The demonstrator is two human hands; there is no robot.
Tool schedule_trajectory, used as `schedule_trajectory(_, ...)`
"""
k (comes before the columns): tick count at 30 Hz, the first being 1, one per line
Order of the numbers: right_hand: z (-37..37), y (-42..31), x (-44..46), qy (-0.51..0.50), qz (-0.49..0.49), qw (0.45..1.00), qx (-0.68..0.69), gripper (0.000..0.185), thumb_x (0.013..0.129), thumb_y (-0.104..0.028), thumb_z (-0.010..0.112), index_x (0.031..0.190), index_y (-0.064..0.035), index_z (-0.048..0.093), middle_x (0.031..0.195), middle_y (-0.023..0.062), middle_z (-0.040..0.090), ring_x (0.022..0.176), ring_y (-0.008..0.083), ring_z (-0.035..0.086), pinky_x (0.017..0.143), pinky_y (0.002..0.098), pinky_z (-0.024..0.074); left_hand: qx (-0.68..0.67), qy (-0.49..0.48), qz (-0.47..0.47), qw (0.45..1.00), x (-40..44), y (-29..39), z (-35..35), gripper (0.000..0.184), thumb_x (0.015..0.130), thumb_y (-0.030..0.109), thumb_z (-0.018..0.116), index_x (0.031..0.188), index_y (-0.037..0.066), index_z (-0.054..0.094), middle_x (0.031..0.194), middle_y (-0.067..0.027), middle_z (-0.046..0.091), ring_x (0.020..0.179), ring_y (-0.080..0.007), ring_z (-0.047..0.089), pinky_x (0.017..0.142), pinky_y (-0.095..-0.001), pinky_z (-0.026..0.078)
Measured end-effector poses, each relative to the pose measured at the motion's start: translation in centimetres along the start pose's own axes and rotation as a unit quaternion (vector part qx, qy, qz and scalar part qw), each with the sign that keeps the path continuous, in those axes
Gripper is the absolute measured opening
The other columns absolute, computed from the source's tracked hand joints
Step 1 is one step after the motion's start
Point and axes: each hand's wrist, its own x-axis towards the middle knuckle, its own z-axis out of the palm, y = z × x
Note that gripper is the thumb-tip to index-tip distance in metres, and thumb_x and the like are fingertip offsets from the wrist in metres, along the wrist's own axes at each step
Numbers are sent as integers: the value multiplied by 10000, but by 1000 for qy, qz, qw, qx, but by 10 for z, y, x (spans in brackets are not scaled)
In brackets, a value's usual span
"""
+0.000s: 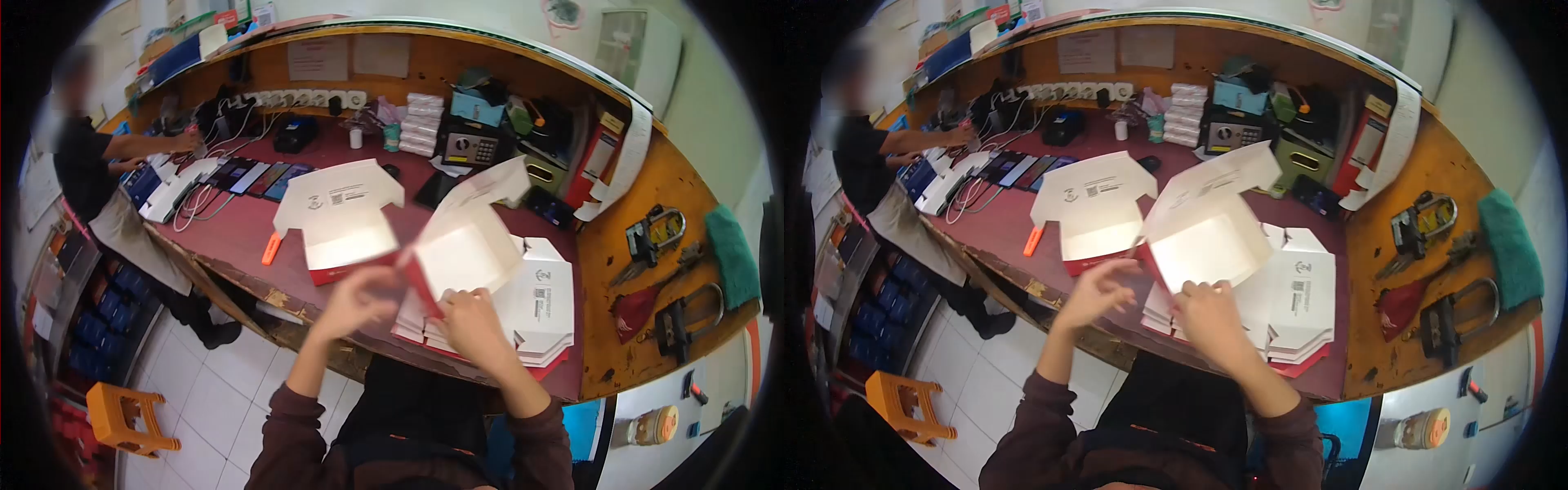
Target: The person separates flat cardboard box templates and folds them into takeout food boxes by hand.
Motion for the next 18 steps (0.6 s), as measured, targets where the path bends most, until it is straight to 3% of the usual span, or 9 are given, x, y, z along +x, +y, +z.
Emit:
schedule_trajectory(1,-1,5,5,-3,-9,1000,6,166,782,-233,632,791,-68,639,796,54,581,765,229,592,744,408,393,174,34,64,982,-2,3,-26,324,807,70,616,1121,9,563,1116,-103,573,823,-171,633,615,-247,498)
schedule_trajectory(2,-3,10,11,-14,-8,999,29,176,778,-218,640,781,-43,618,794,73,579,766,250,580,759,404,384,361,147,140,910,0,-12,-53,259,779,32,589,1037,36,619,1088,-99,593,830,-203,637,651,-279,498)
schedule_trajectory(3,-5,12,19,-25,-5,998,50,191,775,-203,648,770,-18,597,791,91,576,767,271,568,774,399,375,492,166,60,852,-9,8,-66,263,757,6,534,995,73,624,1140,-81,561,886,-282,603,716,-373,497)
schedule_trajectory(5,-3,8,35,-39,-10,998,52,200,779,-203,644,789,-9,603,788,97,576,759,279,561,770,397,369,549,155,113,814,-10,-22,-105,284,752,-32,503,965,102,634,1133,-23,567,867,-264,607,711,-374,501)
schedule_trajectory(7,3,-5,56,-38,-64,994,83,174,783,-224,637,761,-52,642,790,80,584,772,251,583,756,408,359,561,138,136,805,-9,-36,-114,261,749,-31,503,934,98,635,1112,-25,575,856,-252,611,698,-367,505)
schedule_trajectory(11,10,-46,98,-48,-131,983,122,193,781,-221,628,753,-30,636,771,106,588,754,283,585,734,402,368,568,92,189,796,-13,-47,-109,183,737,-2,514,848,85,632,1036,-38,602,840,-222,621,664,-344,516)
schedule_trajectory(12,14,-54,108,-50,-131,983,121,193,781,-221,628,753,-30,636,771,106,588,754,283,585,734,402,368,560,107,220,791,-15,-43,-101,188,699,29,576,860,105,635,952,-66,607,800,-246,620,610,-342,506)
schedule_trajectory(16,32,-66,142,-66,-194,970,135,232,774,-240,620,740,-11,630,738,130,598,734,310,592,740,399,390,595,68,206,774,-21,-73,-99,111,696,61,584,802,89,605,745,-73,560,623,-268,579,542,-370,478)
schedule_trajectory(18,42,-64,150,-88,-200,967,132,247,770,-248,619,733,-3,627,727,145,606,731,320,597,744,403,403,589,73,216,775,-23,-68,-93,128,696,57,587,819,84,609,757,-70,573,630,-260,588,544,-360,481)
